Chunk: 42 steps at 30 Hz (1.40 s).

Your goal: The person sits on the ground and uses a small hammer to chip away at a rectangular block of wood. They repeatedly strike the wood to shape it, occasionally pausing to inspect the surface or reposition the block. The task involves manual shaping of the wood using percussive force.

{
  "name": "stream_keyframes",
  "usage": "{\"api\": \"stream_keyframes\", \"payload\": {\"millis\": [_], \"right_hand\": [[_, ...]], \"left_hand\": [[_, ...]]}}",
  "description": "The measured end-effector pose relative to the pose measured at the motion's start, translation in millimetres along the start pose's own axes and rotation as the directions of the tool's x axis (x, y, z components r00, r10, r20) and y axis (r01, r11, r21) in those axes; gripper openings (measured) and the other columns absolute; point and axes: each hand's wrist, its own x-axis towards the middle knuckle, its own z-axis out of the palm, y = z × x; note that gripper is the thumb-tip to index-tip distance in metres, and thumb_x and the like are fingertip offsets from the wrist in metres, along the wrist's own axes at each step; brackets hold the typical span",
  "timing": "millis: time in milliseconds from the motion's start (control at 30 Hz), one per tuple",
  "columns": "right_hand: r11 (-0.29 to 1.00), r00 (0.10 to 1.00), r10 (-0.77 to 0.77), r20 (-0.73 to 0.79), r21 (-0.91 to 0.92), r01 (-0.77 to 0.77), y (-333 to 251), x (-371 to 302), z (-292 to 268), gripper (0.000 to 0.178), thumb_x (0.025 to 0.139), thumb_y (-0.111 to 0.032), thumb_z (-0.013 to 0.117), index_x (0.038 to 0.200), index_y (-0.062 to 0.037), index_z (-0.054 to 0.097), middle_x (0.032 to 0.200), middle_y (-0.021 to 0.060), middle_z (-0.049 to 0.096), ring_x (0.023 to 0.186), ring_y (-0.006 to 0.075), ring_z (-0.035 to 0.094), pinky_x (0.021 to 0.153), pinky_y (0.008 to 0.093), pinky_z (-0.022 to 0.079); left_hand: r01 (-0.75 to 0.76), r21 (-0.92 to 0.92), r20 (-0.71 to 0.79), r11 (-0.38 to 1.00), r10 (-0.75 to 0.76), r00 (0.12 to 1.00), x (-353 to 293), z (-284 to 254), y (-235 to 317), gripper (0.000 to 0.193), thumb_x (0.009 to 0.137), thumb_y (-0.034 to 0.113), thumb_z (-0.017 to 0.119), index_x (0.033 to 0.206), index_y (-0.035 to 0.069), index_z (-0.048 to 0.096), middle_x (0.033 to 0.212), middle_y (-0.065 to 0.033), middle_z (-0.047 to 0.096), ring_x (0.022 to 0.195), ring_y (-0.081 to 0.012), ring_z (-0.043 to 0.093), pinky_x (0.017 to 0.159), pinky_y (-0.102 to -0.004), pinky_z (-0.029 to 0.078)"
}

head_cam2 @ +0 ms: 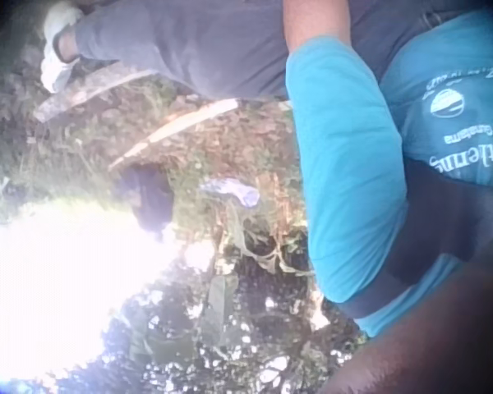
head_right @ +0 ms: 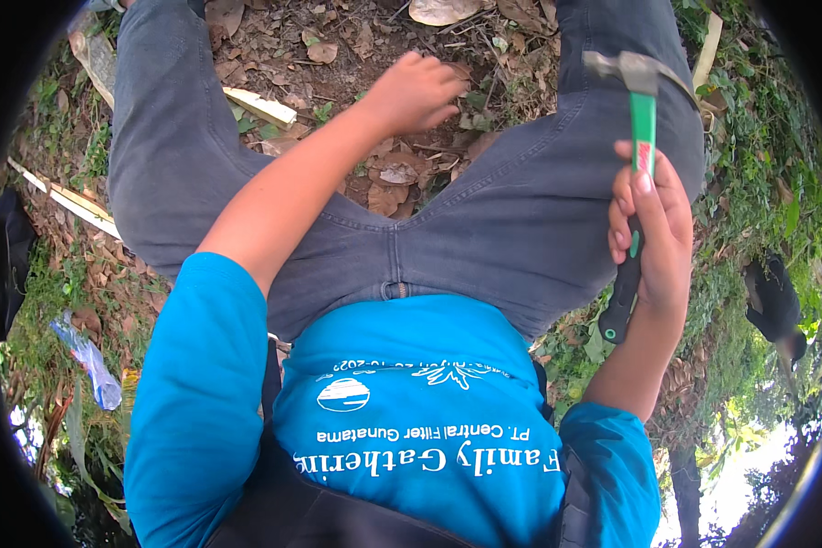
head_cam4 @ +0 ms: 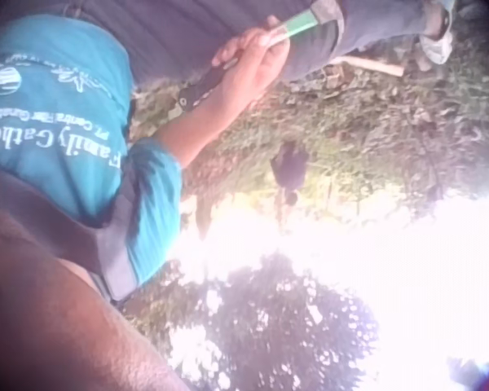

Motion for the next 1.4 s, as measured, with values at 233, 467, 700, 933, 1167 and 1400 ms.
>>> {"api": "stream_keyframes", "payload": {"millis": [233,467,700,933,1167,1400], "right_hand": [[0.995,0.952,0.063,0.299,0.054,-0.083,-8.8,87.5,112.9,0.051,0.102,-0.017,0.052,0.148,0.0003,0.036,0.087,-0.0039,0.043,0.059,0.0002,0.038,0.045,0.0164,0.035],[0.891,0.778,0.347,0.523,-0.442,-0.101,70.3,145.4,157.8,0.038,0.1,-0.023,0.055,0.132,-0.0018,0.054,0.081,-0.0024,0.054,0.064,0.0033,0.053,0.053,0.0217,0.047],[0.868,0.817,0.458,0.349,-0.375,-0.326,93.1,166.3,102.5,0.02,0.101,-0.022,0.052,0.111,-0.0055,0.058,0.081,-0.0033,0.056,0.062,0.0032,0.05,0.05,0.0195,0.044],[0.904,0.918,0.346,0.192,-0.331,-0.272,79.1,160.3,83.8,0.019,0.101,-0.022,0.052,0.11,-0.0056,0.057,0.079,-0.0039,0.053,0.06,0.0036,0.05,0.049,0.0201,0.044],[0.821,0.745,0.496,0.446,-0.52,-0.236,80.9,147.5,128.0,0.031,0.102,-0.025,0.052,0.13,-0.0087,0.054,0.073,-0.006,0.05,0.055,0.0019,0.048,0.046,0.0184,0.042],[0.81,0.72,0.521,0.458,-0.532,-0.247,99.8,162.9,115.4,0.024,0.101,-0.026,0.055,0.111,-0.0042,0.059,0.076,-0.003,0.056,0.056,0.0052,0.052,0.048,0.0235,0.045]], "left_hand": [[0.463,0.173,-0.193,0.869,-0.431,0.882,-83.4,-18.8,-130.8,0.023,0.088,0.034,0.069,0.097,0.014,0.064,0.097,-0.0068,0.068,0.094,-0.0289,0.068,0.074,-0.0443,0.056],[0.585,0.231,0.045,0.777,-0.609,0.792,-109.0,-26.8,-122.2,0.027,0.083,0.033,0.076,0.099,0.015,0.065,0.105,-0.0046,0.068,0.101,-0.0268,0.067,0.081,-0.044,0.056],[0.62,0.23,0.042,0.75,-0.644,0.764,-112.0,-12.4,-135.1,0.021,0.084,0.021,0.073,0.103,0.016,0.066,0.106,-0.0045,0.069,0.102,-0.0269,0.067,0.083,-0.0442,0.056],[0.635,0.163,0.014,0.755,-0.645,0.764,-105.2,-20.3,-119.1,0.021,0.084,0.022,0.069,0.103,0.014,0.064,0.106,-0.0064,0.069,0.102,-0.0284,0.067,0.081,-0.0451,0.055],[0.32,0.268,0.221,0.909,-0.381,0.898,-97.4,-12.8,-104.2,0.042,0.079,0.035,0.081,0.11,0.012,0.066,0.106,-0.0076,0.071,0.103,-0.0291,0.069,0.082,-0.0441,0.057],[0.502,0.155,-0.037,0.851,-0.503,0.864,-96.4,-20.1,-121.1,0.023,0.094,0.036,0.063,0.098,0.014,0.066,0.095,-0.0066,0.072,0.092,-0.0287,0.07,0.073,-0.0459,0.057]]}}
